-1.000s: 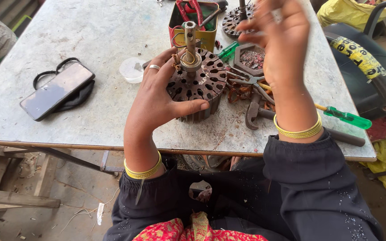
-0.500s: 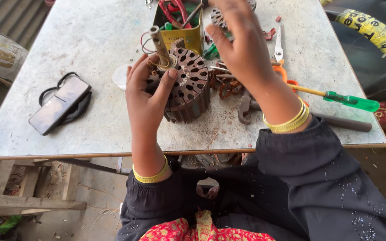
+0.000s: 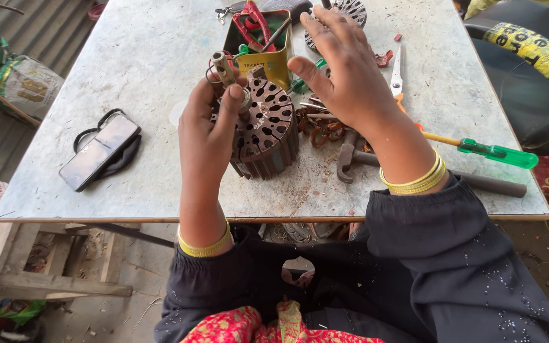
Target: The person works on a cylindrical electrical component with copper windings, using a screwdriver to adjust internal parts and a hammer to tap the assembly. They rotate the component and use pliers to manipulate wires.
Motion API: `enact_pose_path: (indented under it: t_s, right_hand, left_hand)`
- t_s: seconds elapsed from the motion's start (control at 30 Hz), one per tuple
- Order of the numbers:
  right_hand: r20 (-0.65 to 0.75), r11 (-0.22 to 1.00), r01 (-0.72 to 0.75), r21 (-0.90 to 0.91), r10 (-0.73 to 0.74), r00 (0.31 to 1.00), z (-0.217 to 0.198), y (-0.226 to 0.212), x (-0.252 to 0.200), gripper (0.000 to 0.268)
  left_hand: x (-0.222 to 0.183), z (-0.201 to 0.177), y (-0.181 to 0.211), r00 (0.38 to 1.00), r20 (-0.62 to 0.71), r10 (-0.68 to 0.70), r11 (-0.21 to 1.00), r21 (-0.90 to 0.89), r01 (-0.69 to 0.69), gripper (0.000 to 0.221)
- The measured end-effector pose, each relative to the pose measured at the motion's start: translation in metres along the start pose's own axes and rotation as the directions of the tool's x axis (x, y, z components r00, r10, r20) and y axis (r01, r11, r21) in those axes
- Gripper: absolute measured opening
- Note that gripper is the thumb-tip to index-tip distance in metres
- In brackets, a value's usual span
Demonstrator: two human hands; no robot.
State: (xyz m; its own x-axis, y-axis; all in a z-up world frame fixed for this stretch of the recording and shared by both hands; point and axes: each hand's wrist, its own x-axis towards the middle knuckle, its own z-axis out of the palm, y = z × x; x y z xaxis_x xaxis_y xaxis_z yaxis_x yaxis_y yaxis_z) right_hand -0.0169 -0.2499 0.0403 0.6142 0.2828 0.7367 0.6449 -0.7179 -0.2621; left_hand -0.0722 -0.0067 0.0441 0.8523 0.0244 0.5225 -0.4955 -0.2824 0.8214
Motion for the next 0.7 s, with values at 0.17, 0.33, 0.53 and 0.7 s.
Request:
enact_pose_path:
  t_s: [0.17, 0.33, 0.53, 0.7]
  right_hand:
    - [-0.105, 0.998, 0.018, 0.061, -0.012, 0.994, 0.014, 0.015, -0.002, 0.066]
    - [-0.163, 0.998, 0.009, 0.065, 0.002, 0.987, 0.015, 0.026, 0.001, 0.062]
    - [-0.2, 0.996, 0.022, 0.081, -0.006, 0.98, 0.014, 0.028, 0.003, 0.059]
    - [-0.196, 0.996, 0.02, 0.084, -0.003, 0.981, 0.013, 0.027, 0.002, 0.057]
  left_hand:
    - [0.003, -0.002, -0.024, 0.994, -0.068, 0.082, 0.927, -0.362, -0.101, 0.031]
    - [0.016, -0.034, -0.021, 0.989, -0.12, -0.091, 0.511, -0.858, -0.057, 0.038]
    - [0.029, -0.064, -0.01, 0.995, -0.038, -0.093, 0.352, -0.936, -0.003, 0.05]
    - [0.034, -0.063, -0.007, 0.997, -0.058, 0.041, 0.463, -0.884, -0.071, 0.031]
